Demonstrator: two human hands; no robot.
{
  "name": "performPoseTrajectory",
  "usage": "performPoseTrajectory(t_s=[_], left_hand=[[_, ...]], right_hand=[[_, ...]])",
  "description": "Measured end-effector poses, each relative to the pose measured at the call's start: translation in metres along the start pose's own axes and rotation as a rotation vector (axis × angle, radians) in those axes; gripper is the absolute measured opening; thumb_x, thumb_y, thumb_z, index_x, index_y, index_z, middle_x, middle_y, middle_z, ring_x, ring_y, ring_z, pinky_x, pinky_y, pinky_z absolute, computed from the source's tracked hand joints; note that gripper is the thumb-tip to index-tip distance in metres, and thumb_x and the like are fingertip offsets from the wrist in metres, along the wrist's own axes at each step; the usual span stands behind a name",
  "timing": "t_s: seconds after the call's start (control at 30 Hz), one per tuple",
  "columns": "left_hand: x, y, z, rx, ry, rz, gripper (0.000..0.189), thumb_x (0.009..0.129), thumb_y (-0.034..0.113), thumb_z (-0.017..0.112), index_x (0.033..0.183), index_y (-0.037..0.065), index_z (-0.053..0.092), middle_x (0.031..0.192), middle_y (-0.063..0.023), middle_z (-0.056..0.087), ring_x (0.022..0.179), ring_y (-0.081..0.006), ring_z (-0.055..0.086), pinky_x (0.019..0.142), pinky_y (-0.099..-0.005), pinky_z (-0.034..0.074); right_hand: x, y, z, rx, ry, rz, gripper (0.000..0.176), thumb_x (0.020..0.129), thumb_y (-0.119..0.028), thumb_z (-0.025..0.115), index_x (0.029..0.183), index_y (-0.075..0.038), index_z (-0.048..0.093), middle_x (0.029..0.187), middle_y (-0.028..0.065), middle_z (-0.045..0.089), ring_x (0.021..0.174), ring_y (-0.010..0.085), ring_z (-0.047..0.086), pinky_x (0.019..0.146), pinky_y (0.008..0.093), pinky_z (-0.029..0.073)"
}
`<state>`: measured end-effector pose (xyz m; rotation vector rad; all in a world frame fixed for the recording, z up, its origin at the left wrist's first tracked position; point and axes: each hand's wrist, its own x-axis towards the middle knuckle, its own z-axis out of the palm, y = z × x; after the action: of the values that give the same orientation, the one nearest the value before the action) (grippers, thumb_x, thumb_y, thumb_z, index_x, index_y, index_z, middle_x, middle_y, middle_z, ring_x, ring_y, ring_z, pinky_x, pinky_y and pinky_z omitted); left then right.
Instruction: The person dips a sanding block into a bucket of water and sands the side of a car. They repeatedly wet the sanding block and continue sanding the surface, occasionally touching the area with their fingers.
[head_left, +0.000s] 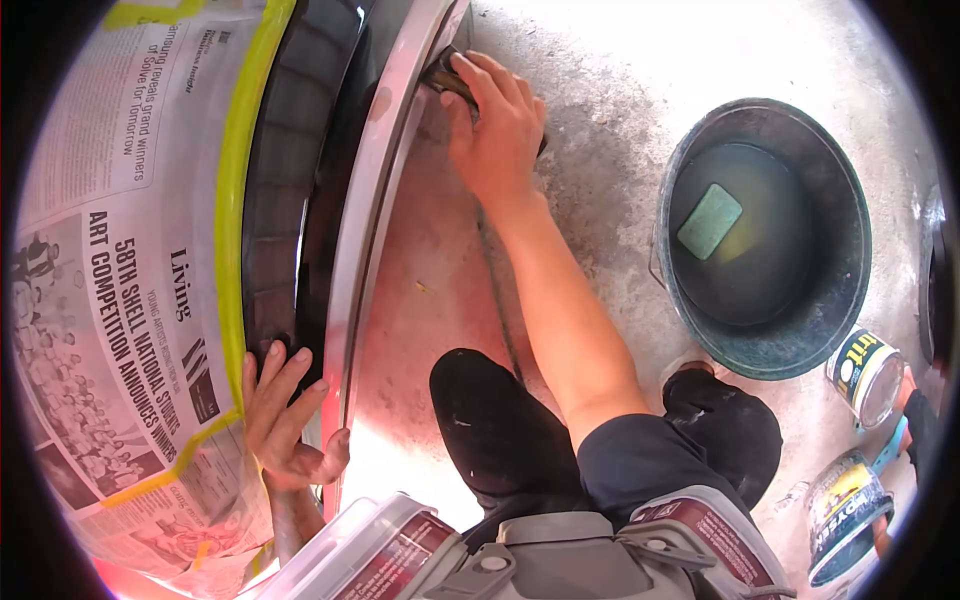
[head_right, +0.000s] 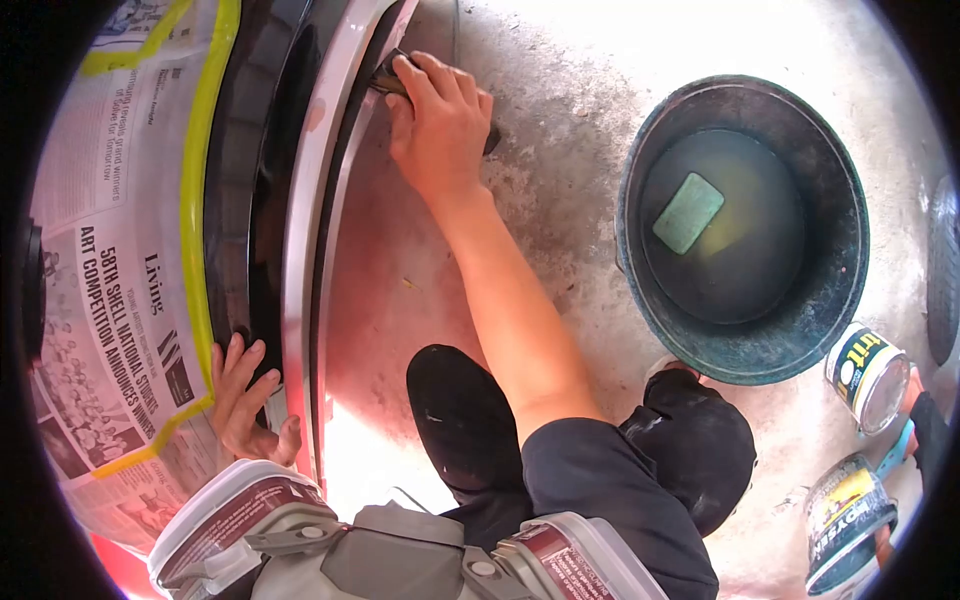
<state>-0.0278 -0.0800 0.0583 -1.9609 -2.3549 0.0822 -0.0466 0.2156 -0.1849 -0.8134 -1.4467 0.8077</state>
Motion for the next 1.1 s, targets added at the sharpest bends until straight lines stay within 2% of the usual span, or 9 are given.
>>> performPoseTrajectory(t_s=[0.13,0.3,0.5,0.6,0.7,0.9,1.0,1.1], left_hand=[[0.000,0.000,0.000,-0.006,0.008,0.001,0.040,0.085,0.038,0.070,0.108,0.005,0.072,0.127,-0.0220,0.068,0.132,-0.0430,0.057,0.118,-0.0583,0.030],[0.001,0.001,-0.002,0.007,-0.014,-0.011,0.041,0.085,0.039,0.071,0.107,0.005,0.072,0.127,-0.0215,0.069,0.132,-0.0428,0.057,0.117,-0.0585,0.030],[-0.001,0.004,-0.002,0.004,-0.013,-0.051,0.041,0.085,0.040,0.071,0.104,0.005,0.073,0.126,-0.0212,0.069,0.132,-0.0428,0.057,0.117,-0.0582,0.030],[0.000,0.003,-0.002,0.007,-0.018,-0.044,0.040,0.086,0.041,0.070,0.104,0.005,0.073,0.126,-0.0213,0.069,0.132,-0.0427,0.057,0.117,-0.0583,0.030],[-0.001,0.003,-0.001,0.021,-0.018,-0.042,0.041,0.087,0.041,0.069,0.104,0.005,0.073,0.126,-0.0214,0.069,0.131,-0.0429,0.058,0.117,-0.0585,0.030],[0.000,0.004,-0.002,0.026,-0.009,-0.042,0.041,0.088,0.042,0.068,0.104,0.005,0.073,0.125,-0.0216,0.070,0.130,-0.0432,0.058,0.117,-0.0587,0.031],[0.000,0.003,0.000,0.031,-0.011,-0.044,0.041,0.088,0.042,0.068,0.103,0.005,0.073,0.125,-0.0218,0.070,0.130,-0.0431,0.058,0.117,-0.0589,0.031],[-0.004,0.003,0.000,0.018,0.002,-0.047,0.041,0.088,0.042,0.068,0.104,0.005,0.073,0.125,-0.0219,0.070,0.130,-0.0432,0.058,0.117,-0.0592,0.031]], right_hand=[[0.025,0.018,0.011,-0.013,0.043,0.019,0.037,0.085,-0.017,0.074,0.122,-0.015,0.070,0.124,0.0040,0.070,0.108,0.0289,0.065,0.088,0.0437,0.045],[-0.011,-0.003,0.001,0.021,0.025,0.079,0.035,0.087,-0.018,0.074,0.121,-0.015,0.070,0.123,0.0037,0.069,0.109,0.0294,0.064,0.091,0.0430,0.045],[0.013,0.008,0.002,-0.016,-0.020,0.049,0.037,0.088,-0.015,0.071,0.125,-0.014,0.069,0.127,0.0054,0.068,0.113,0.0293,0.063,0.094,0.0428,0.044],[-0.019,-0.012,-0.005,0.036,-0.028,0.037,0.036,0.089,-0.012,0.069,0.125,-0.013,0.069,0.128,0.0051,0.067,0.113,0.0299,0.062,0.096,0.0430,0.042],[-0.006,0.001,0.002,-0.004,-0.011,-0.051,0.038,0.084,-0.010,0.071,0.122,-0.012,0.067,0.126,0.0056,0.066,0.116,0.0286,0.059,0.098,0.0446,0.040],[-0.019,-0.017,-0.004,-0.010,-0.042,0.008,0.039,0.084,-0.009,0.070,0.123,-0.012,0.067,0.126,0.0045,0.065,0.115,0.0278,0.059,0.097,0.0440,0.040],[-0.006,-0.005,0.001,-0.007,-0.008,-0.027,0.039,0.088,-0.012,0.069,0.127,-0.015,0.068,0.128,0.0033,0.067,0.114,0.0282,0.062,0.095,0.0425,0.042],[0.001,-0.005,0.004,-0.014,0.004,0.022,0.039,0.088,-0.013,0.070,0.126,-0.016,0.068,0.127,0.0039,0.067,0.112,0.0282,0.062,0.093,0.0425,0.042]])
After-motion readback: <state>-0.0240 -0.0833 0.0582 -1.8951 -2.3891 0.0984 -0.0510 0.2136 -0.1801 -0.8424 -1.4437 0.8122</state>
